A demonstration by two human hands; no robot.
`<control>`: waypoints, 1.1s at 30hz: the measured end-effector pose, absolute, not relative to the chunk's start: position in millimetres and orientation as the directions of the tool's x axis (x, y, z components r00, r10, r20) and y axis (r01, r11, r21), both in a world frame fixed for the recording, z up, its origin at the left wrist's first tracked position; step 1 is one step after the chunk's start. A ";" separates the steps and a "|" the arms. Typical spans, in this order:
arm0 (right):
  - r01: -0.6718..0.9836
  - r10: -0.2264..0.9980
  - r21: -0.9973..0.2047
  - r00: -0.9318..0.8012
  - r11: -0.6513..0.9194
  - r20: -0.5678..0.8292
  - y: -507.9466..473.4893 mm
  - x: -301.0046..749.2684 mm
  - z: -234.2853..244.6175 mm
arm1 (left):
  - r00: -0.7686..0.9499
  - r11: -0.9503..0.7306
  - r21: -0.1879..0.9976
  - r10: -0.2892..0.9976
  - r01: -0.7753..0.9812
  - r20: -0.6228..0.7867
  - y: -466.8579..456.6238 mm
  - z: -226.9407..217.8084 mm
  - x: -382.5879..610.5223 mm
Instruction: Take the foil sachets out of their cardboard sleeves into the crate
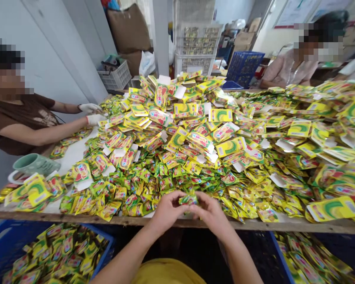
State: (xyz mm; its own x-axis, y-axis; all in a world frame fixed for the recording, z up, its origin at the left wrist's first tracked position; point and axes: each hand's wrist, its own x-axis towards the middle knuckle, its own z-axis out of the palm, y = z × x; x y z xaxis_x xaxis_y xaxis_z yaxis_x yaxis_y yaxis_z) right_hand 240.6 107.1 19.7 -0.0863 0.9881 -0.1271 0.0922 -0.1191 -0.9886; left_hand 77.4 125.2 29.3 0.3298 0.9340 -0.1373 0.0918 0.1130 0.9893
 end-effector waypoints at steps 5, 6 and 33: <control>-0.006 0.983 -0.984 0.040 -0.178 -0.178 95.6 248.2 7.7 | 0.445 -0.187 0.915 0.895 0.357 0.010 160.0 52.6 78.4; -0.012 0.980 -0.983 0.079 -0.182 -0.182 92.4 250.8 4.3 | 0.446 -0.311 0.866 0.887 0.393 0.116 173.0 63.0 82.1; 0.354 0.954 -0.920 0.177 0.168 0.242 121.4 232.2 57.8 | 0.279 -0.293 0.719 0.950 0.630 0.142 127.3 40.7 70.2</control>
State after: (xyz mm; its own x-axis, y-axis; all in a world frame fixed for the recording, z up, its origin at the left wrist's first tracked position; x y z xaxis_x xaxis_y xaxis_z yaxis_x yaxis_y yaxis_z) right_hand 232.2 121.4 57.8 0.1768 0.9539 0.2423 0.3538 0.1681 -0.9201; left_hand 70.2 127.3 40.7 0.2794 0.9497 0.1418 0.6303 -0.2928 0.7190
